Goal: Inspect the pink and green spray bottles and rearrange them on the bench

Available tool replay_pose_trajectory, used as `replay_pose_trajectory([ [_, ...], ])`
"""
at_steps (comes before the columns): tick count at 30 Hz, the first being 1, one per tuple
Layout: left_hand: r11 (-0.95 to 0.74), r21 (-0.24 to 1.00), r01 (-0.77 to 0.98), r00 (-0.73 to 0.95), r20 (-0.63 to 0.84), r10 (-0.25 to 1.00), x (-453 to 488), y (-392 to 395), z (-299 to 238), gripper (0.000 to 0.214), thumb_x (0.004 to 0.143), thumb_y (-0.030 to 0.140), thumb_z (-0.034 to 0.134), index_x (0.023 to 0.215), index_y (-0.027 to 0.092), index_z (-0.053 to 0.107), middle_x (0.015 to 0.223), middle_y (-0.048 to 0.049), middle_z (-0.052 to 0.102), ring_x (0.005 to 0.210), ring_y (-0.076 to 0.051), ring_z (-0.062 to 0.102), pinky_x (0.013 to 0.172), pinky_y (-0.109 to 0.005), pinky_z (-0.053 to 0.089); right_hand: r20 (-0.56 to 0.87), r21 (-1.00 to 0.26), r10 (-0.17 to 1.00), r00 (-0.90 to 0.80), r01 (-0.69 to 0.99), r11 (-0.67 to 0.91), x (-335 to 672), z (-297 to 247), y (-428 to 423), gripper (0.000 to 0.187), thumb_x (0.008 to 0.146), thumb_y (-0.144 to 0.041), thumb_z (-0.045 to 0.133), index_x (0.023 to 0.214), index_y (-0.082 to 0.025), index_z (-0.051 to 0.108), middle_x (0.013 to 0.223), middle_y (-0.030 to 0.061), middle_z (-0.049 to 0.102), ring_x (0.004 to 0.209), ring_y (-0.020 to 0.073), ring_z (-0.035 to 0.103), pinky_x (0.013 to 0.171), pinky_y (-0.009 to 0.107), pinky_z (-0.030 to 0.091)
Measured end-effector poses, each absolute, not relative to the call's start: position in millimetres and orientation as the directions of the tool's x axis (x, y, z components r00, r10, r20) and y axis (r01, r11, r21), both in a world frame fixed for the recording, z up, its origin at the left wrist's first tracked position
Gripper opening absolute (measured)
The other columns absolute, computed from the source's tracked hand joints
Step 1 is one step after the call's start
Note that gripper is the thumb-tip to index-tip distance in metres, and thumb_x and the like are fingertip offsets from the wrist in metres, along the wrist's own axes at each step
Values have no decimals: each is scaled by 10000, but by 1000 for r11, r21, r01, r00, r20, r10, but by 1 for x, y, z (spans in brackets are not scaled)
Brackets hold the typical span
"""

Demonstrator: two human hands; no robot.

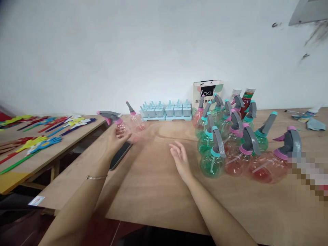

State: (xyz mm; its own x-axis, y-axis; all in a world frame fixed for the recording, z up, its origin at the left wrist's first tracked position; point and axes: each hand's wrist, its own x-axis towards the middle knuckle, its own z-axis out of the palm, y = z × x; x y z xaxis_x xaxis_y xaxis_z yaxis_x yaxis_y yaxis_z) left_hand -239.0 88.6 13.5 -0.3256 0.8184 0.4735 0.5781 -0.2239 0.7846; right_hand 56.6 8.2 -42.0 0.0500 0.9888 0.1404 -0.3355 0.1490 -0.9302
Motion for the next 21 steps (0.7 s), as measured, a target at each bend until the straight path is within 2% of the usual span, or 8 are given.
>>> replay_pose_trajectory([
  [2, -179, 761, 623, -354, 479, 803, -254, 118, 7, 547, 616, 348, 785, 1077, 180, 541, 1070, -106, 613, 996, -284, 620, 819, -399, 514, 148, -982, 988, 46, -115, 152, 56, -52, 12, 418, 760, -459, 698, 1116, -268, 591, 1213, 94, 670, 1212, 253, 577, 1066, 467, 406],
  [4, -123, 752, 648, -395, 470, 789, -261, 137, -1, 554, 597, 332, 802, 1060, 171, 544, 1053, -107, 627, 989, -297, 632, 838, -425, 514, 227, -957, 974, -14, 179, 226, 57, -60, 14, 364, 747, -362, 709, 1085, -248, 636, 1248, 114, 652, 1245, 289, 550, 1099, 500, 364],
  [6, -59, 752, 657, -434, 441, 786, -264, 147, -9, 559, 582, 332, 816, 1043, 156, 552, 1042, -112, 641, 978, -313, 641, 842, -449, 512, 293, -828, 947, -133, 460, 320, 58, -64, 13, 402, 749, -303, 697, 1138, -212, 649, 1329, 139, 606, 1319, 321, 481, 1144, 522, 294],
  [9, 13, 741, 671, -455, 398, 796, -266, 152, -19, 578, 602, 332, 812, 1075, 129, 549, 1073, -127, 648, 993, -320, 645, 837, -446, 512, 243, -581, 927, -284, 723, 374, 58, -63, 9, 538, 823, -354, 632, 1315, -148, 565, 1474, 161, 469, 1413, 336, 355, 1188, 539, 199],
  [12, 5, 731, 682, -439, 404, 802, -267, 152, -24, 580, 655, 322, 784, 1123, 91, 530, 1127, -158, 631, 1041, -315, 632, 852, -428, 509, 152, -416, 925, -348, 827, 379, 57, -58, 5, 620, 905, -453, 509, 1424, -117, 456, 1553, 143, 345, 1464, 320, 254, 1206, 530, 149],
  [16, -55, 717, 695, -413, 461, 785, -261, 146, -30, 678, 659, 331, 784, 1212, 87, 477, 1220, -179, 580, 1152, -326, 570, 936, -466, 477, 109, -359, 926, -363, 854, 377, 57, -55, 4, 644, 922, -489, 463, 1449, -122, 426, 1573, 120, 305, 1474, 304, 231, 1211, 503, 149],
  [19, -109, 683, 722, -478, 607, 635, -239, 127, -30, 775, 716, 363, 732, 1325, 79, 346, 1402, -247, 388, 1347, -340, 370, 1069, -505, 356, 110, -363, 923, -369, 850, 382, 58, -55, 4, 641, 923, -492, 458, 1451, -130, 425, 1572, 114, 311, 1475, 298, 232, 1211, 497, 154],
  [21, -258, 592, 764, -436, 767, 471, -207, 103, -23, 681, 762, 347, 673, 1305, 91, 351, 1394, -242, 366, 1362, -318, 342, 1080, -482, 342, 122, -359, 919, -374, 847, 392, 58, -56, 3, 643, 927, -497, 443, 1454, -129, 421, 1570, 126, 310, 1474, 303, 232, 1209, 504, 153],
])
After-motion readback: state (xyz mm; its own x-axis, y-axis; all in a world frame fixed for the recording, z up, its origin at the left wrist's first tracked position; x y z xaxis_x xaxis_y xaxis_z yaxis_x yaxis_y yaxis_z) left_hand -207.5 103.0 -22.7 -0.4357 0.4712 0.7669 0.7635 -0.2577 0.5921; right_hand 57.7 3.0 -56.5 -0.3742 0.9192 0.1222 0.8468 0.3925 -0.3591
